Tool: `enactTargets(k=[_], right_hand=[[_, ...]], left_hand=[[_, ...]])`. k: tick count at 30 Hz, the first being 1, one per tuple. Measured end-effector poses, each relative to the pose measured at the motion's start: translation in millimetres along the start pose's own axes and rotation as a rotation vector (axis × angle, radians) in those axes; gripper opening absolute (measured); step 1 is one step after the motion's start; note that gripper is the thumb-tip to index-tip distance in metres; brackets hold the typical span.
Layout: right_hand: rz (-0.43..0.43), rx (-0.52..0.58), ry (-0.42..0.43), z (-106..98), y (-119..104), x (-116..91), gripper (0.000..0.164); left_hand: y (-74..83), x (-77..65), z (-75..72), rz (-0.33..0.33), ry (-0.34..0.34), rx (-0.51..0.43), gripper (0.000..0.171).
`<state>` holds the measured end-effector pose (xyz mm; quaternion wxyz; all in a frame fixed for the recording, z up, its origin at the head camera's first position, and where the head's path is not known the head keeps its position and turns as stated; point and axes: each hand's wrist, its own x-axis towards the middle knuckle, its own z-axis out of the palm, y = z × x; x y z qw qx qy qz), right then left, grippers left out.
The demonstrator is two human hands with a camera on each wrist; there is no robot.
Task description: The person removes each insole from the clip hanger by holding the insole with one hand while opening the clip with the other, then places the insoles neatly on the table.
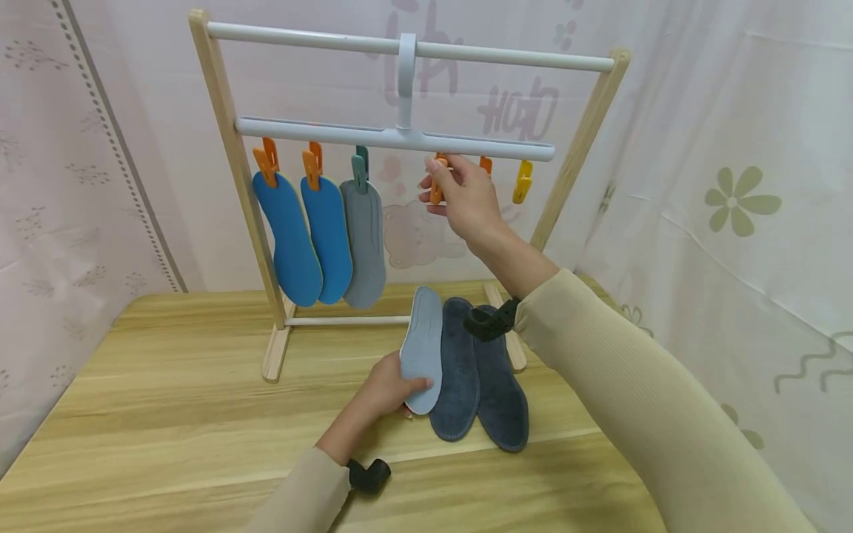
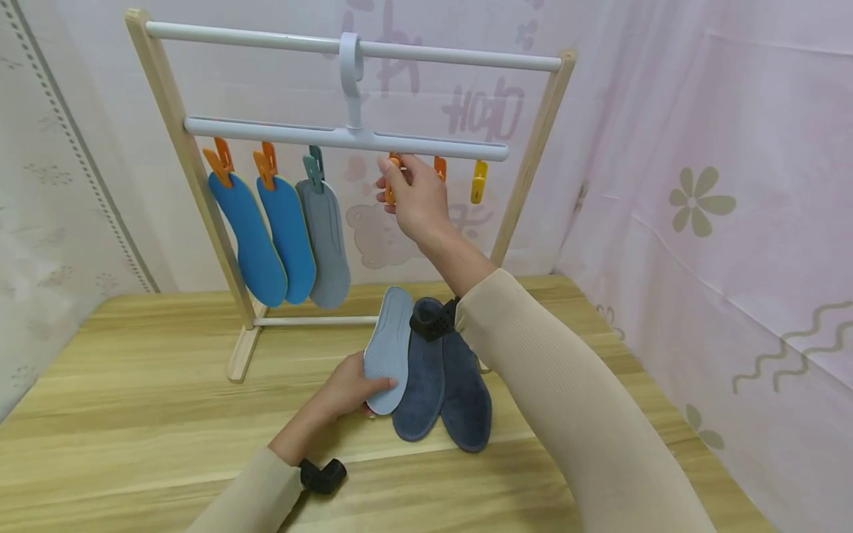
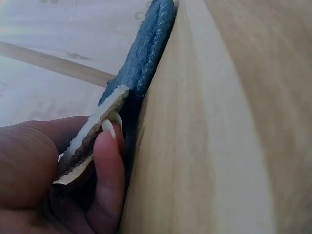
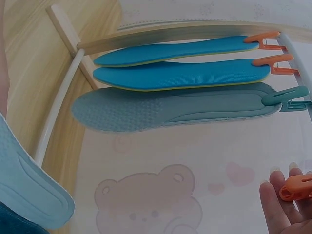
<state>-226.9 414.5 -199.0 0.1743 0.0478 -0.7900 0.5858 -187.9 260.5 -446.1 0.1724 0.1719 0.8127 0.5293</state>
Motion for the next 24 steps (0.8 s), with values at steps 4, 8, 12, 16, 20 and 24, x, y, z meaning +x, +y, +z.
enactTargets(k=[4, 8, 12, 16, 20, 24], right_hand=[[-0.004, -0.006, -0.002, -0.4, -0.1, -0.2, 0.034], [0.003, -0.006, -0.006, -0.3, -0.4, -0.6, 0.035], [0.009, -0.014, -0.014, -0.8, -0.8, -1.1, 0.036], [0.011, -0.021, -0.015, -1.8, -1.2, -1.9, 0.036], [0.015, -0.029, -0.018, -2.2, -1.9, -2.8, 0.037], [0.013, -0.035, -0.020, -2.5, -2.7, -3.2, 0.037]], left_hand=[[3.4, -0.9, 0.1, -0.013, 0.012, 0.037, 0.052], [6.2, -3.0, -1.8, -0.044, 0.042, 0.105, 0.055], [10.3, -6.1, -5.4, -0.051, 0.093, 0.194, 0.057], [15.4, -8.8, -9.7, -0.053, 0.139, 0.296, 0.053], [19.5, -10.9, -15.1, -0.061, 0.211, 0.487, 0.053], [23.8, -12.4, -23.5, -0.068, 0.251, 0.633, 0.055]])
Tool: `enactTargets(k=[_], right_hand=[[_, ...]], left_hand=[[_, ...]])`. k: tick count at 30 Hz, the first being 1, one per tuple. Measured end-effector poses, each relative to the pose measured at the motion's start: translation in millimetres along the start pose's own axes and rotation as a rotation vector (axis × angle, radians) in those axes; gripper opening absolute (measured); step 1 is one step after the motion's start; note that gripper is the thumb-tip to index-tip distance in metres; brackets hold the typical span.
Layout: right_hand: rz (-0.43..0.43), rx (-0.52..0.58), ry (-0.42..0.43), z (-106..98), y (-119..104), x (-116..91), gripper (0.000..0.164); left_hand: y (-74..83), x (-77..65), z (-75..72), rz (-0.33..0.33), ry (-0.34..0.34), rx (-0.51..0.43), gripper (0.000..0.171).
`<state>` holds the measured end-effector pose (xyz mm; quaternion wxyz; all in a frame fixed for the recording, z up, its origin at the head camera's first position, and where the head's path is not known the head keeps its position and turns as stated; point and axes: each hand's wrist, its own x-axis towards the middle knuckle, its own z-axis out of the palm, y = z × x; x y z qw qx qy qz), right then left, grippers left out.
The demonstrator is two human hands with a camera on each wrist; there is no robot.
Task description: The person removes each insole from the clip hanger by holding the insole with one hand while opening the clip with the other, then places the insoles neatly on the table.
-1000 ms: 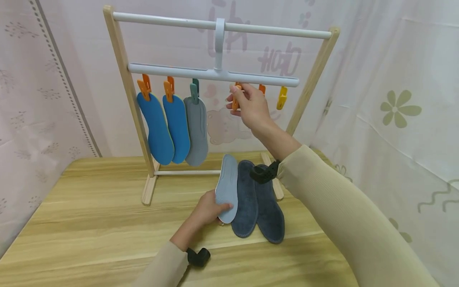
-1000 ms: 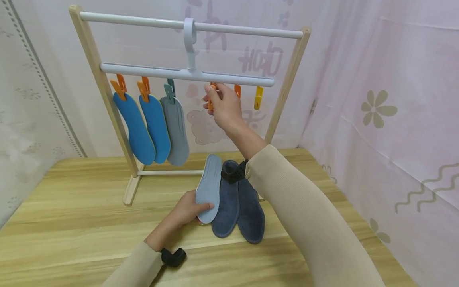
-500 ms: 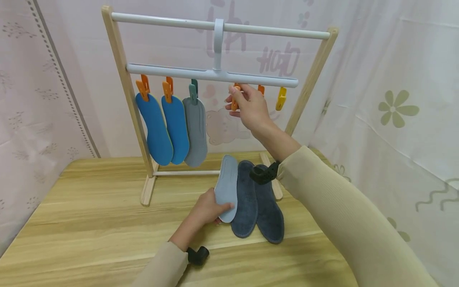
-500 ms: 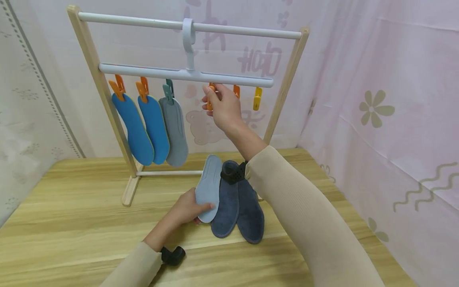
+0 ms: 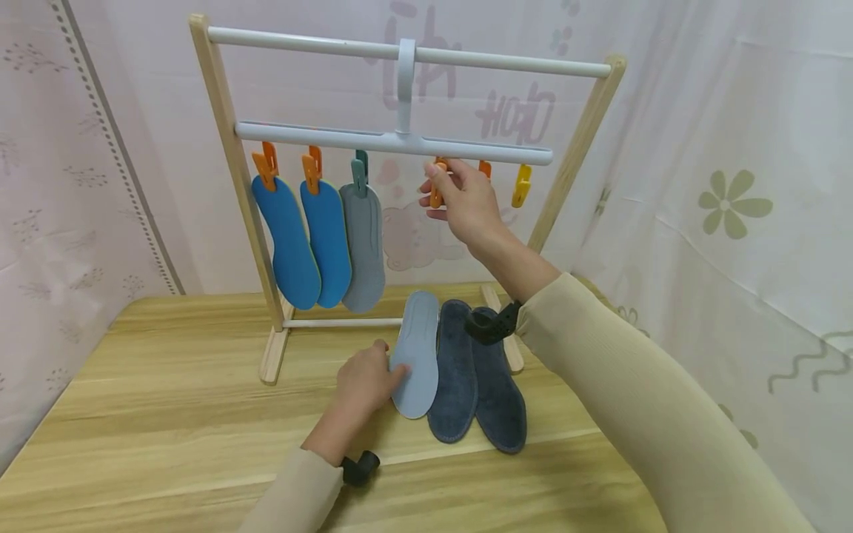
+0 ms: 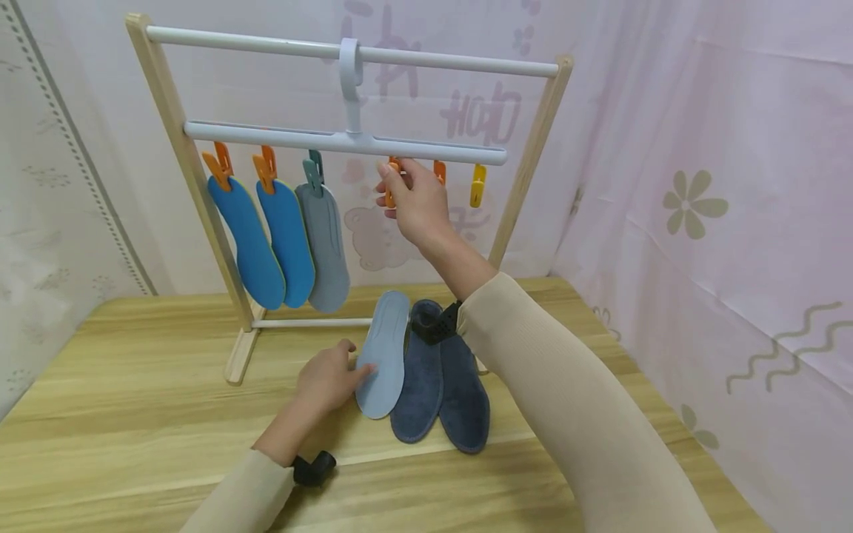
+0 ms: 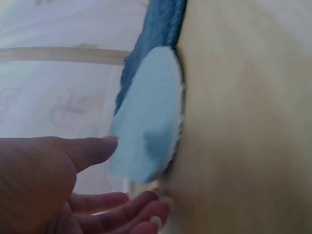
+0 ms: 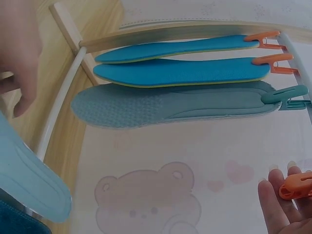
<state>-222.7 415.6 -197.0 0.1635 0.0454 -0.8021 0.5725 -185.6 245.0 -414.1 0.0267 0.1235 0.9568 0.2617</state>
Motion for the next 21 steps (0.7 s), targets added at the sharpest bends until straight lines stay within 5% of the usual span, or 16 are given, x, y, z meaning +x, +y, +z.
enactTargets(k=[4, 8, 15, 21], right_hand=[[-0.004, 0.000, -0.002, -0.3, 0.1, -0.4, 0.037], [-0.005, -0.003, 0.002, -1.0, 0.8, -0.8, 0.037], [0.006, 0.014, 0.000, -0.9, 1.9, -1.6, 0.037], [-0.011, 0.003, -0.005, -0.9, 1.9, -1.6, 0.035]], left_hand=[[-2.7, 2.3, -10.6, 0.000, -0.046, 0.033, 0.056], [-2.1, 6.0, -20.1, 0.043, -0.067, -0.050, 0.053], [7.7, 14.0, -33.4, 0.195, 0.077, -0.311, 0.046], [10.5, 19.6, -46.3, 0.282, 0.169, -0.430, 0.058]])
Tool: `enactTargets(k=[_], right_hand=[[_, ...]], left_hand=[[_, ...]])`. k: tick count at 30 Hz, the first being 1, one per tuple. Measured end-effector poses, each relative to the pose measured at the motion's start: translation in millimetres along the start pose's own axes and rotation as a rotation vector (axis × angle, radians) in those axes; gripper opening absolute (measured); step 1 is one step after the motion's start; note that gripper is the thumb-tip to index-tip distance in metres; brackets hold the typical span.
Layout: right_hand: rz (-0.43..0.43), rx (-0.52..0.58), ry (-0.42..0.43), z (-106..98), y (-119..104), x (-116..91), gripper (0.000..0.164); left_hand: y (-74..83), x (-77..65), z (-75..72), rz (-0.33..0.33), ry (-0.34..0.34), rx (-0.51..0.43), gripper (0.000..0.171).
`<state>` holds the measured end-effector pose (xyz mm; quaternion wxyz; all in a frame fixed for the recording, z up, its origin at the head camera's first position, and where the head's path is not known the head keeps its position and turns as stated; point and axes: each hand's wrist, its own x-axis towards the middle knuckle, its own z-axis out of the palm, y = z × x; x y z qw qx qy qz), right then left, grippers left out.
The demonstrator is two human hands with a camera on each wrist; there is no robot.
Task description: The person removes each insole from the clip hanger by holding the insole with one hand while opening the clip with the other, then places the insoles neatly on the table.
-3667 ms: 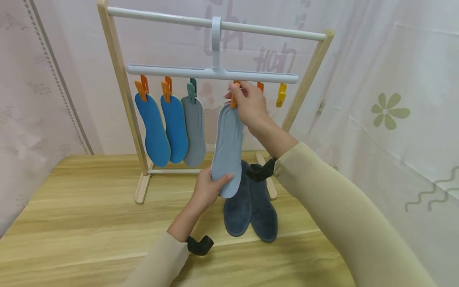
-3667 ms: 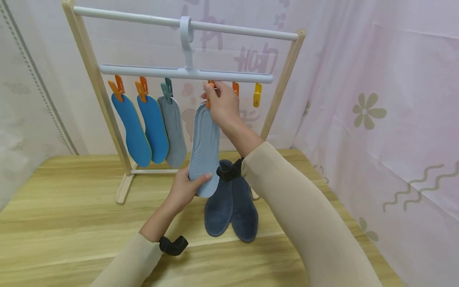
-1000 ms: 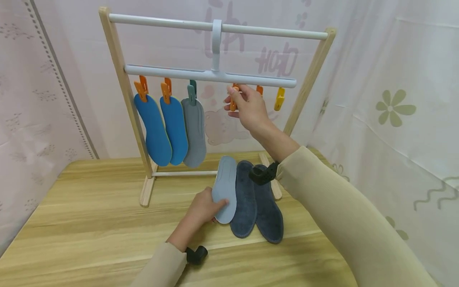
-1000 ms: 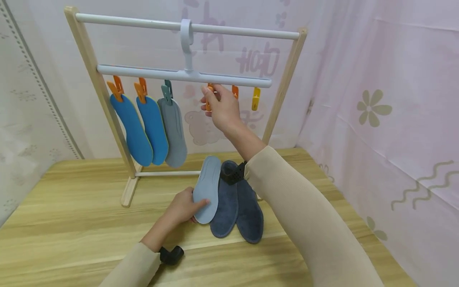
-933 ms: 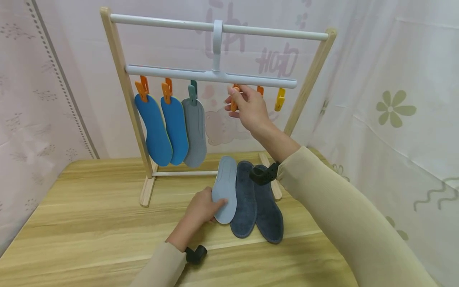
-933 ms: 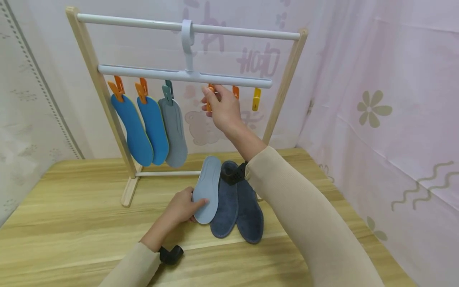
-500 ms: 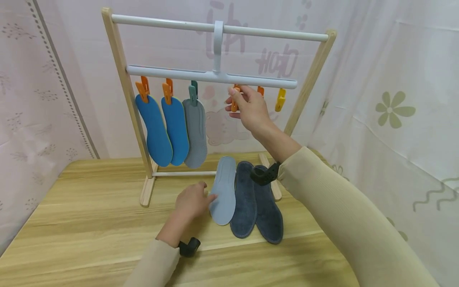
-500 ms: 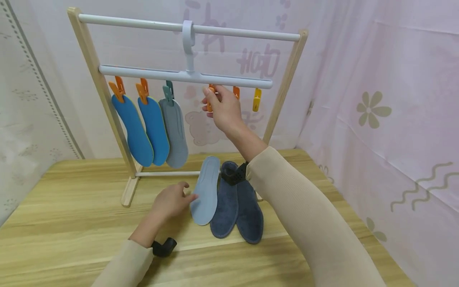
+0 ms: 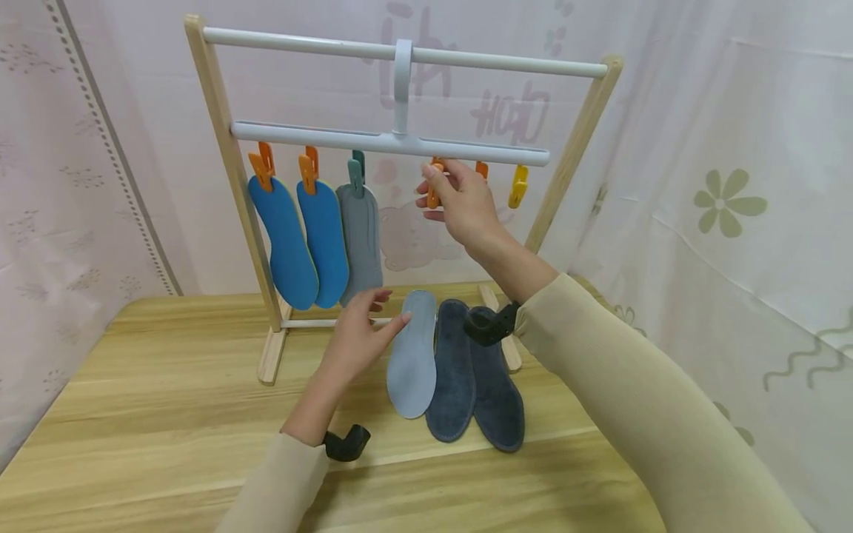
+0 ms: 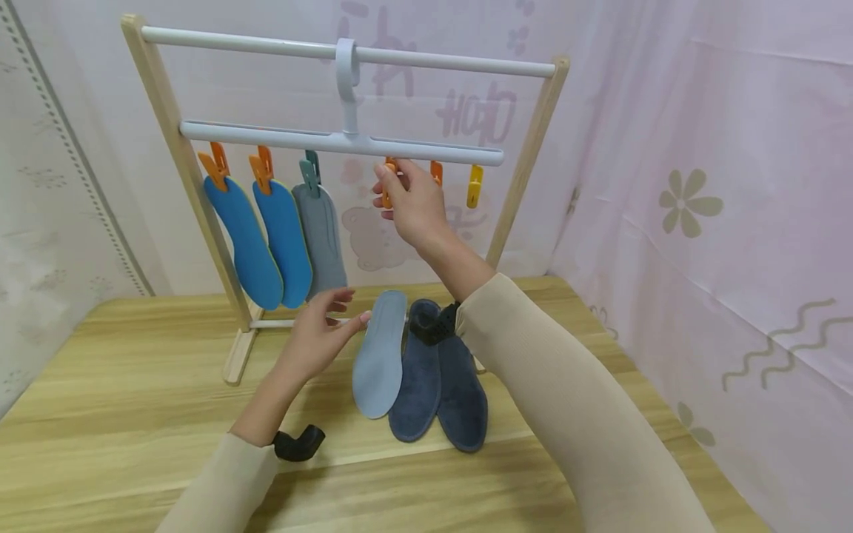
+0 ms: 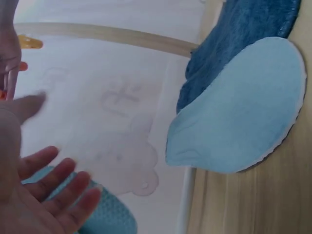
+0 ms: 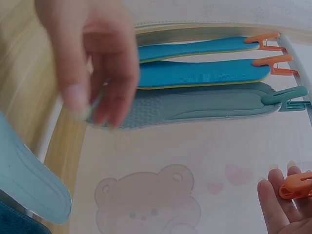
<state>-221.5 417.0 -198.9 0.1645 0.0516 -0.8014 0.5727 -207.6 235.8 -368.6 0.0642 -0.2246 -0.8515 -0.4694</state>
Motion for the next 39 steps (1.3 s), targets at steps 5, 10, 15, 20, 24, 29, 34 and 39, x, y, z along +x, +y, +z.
enactTargets(k=[5, 10, 15, 20, 24, 29, 34, 39], right_hand=[[0.000, 0.006, 0.001, -0.5, -0.8, -0.2, 0.034], [0.008, 0.017, -0.006, -0.2, -0.7, -0.2, 0.035], [0.002, 0.022, -0.010, -0.8, -0.2, -0.6, 0.035], [0.002, 0.022, -0.009, -1.6, 0.0, -1.2, 0.035], [0.007, 0.024, -0.012, -1.7, 0.4, -1.0, 0.035], [0.000, 0.020, -0.010, -1.1, 0.0, -1.6, 0.034], [0.003, 0.017, -0.010, -1.6, -0.4, -2.7, 0.034], [0.004, 0.019, -0.006, -3.2, 0.0, -3.8, 0.034]], left_hand=[[-2.3, 1.3, -10.1, 0.004, -0.008, -0.044, 0.068], [-6.7, 2.0, -15.5, 0.014, 0.006, -0.051, 0.072], [-6.2, 3.1, -16.5, -0.003, 0.053, -0.072, 0.076], [-6.7, 4.0, -18.0, -0.033, 0.085, -0.090, 0.082], [-8.0, 3.8, -19.6, -0.063, 0.104, -0.084, 0.085], [-8.9, 2.4, -22.9, -0.092, 0.129, -0.075, 0.090], [-9.8, 2.6, -24.8, -0.105, 0.126, -0.104, 0.092], [-9.6, 3.3, -24.4, -0.127, 0.103, -0.192, 0.090]])
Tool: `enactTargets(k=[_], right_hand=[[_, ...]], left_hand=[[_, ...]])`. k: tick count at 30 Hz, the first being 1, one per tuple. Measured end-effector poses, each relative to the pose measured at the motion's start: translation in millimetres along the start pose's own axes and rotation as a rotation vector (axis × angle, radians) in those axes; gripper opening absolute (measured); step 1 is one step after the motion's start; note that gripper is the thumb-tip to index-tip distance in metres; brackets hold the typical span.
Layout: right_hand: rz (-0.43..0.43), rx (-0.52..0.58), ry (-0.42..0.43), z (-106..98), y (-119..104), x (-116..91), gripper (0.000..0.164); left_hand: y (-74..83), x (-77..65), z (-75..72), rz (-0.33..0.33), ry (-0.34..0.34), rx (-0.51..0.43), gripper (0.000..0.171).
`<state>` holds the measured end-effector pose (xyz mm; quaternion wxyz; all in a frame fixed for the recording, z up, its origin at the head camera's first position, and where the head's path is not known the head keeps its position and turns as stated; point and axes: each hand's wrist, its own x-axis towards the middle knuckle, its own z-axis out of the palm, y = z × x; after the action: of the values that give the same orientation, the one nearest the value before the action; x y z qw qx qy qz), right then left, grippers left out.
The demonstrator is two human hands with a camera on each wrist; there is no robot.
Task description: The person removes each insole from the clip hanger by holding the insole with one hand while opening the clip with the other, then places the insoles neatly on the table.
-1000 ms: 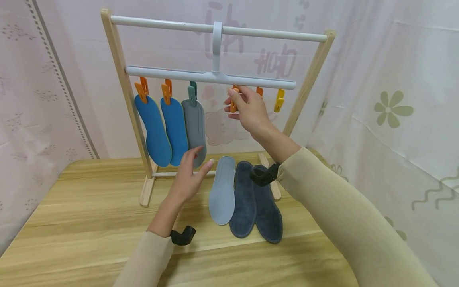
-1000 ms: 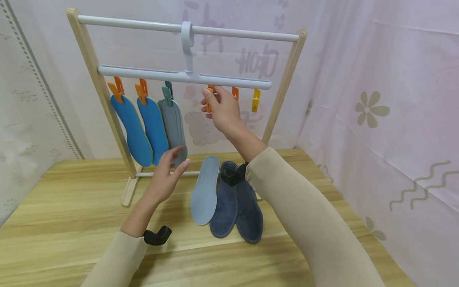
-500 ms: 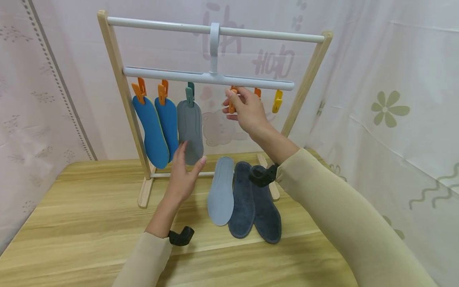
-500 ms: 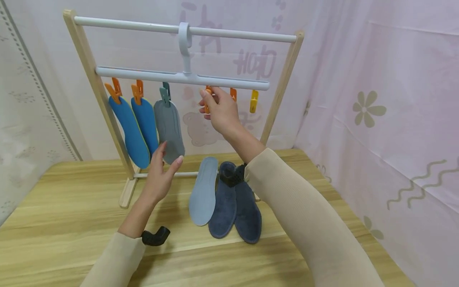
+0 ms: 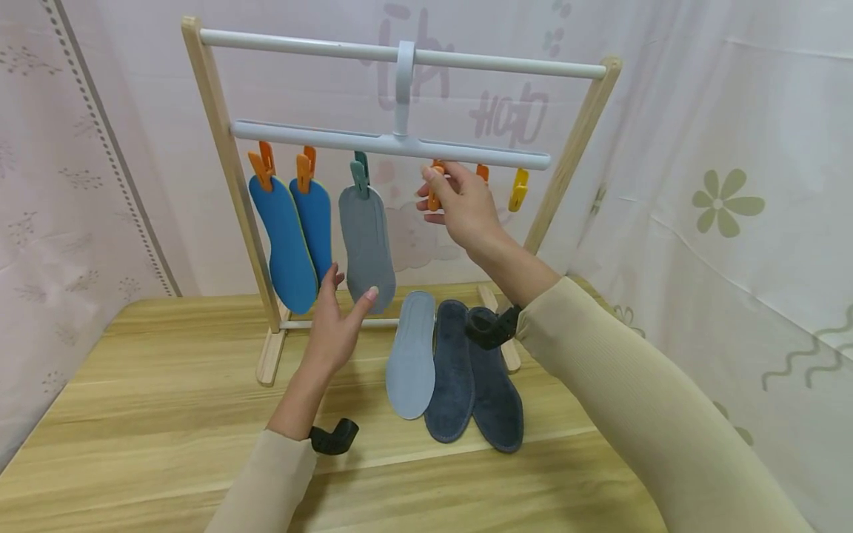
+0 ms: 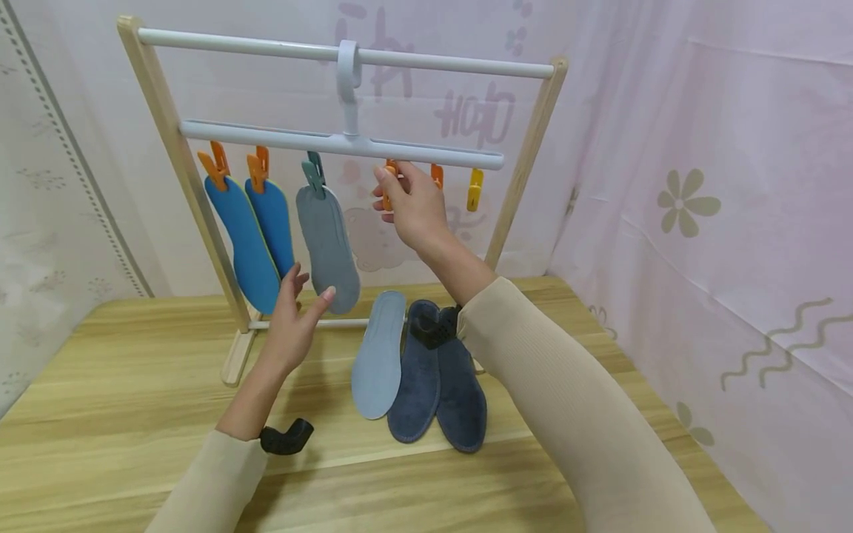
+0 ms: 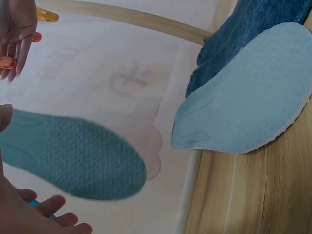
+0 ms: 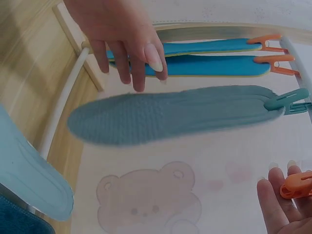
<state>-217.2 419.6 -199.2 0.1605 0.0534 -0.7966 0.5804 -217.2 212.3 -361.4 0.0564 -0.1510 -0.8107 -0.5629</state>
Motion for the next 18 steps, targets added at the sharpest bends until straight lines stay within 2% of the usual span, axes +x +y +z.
enactTargets(k=[5, 11, 15, 18], right_hand=[[0.005, -0.009, 0.006, -2.9, 1.7, 0.1, 0.035], [0.008, -0.007, 0.003, -4.0, 2.8, 0.6, 0.035], [0.004, -0.005, 0.001, -3.4, 3.4, 0.7, 0.034], [-0.001, -0.016, 0.004, -3.6, 4.0, 0.8, 0.034]], left_hand=[[-0.1, 1.4, 3.6, -0.002, -0.052, -0.079, 0.084], [-0.1, -0.8, 9.8, -0.011, -0.100, -0.126, 0.074], [1.6, -3.4, 13.6, -0.030, -0.131, -0.228, 0.062], [3.5, -5.0, 15.7, -0.029, -0.146, -0.281, 0.061]])
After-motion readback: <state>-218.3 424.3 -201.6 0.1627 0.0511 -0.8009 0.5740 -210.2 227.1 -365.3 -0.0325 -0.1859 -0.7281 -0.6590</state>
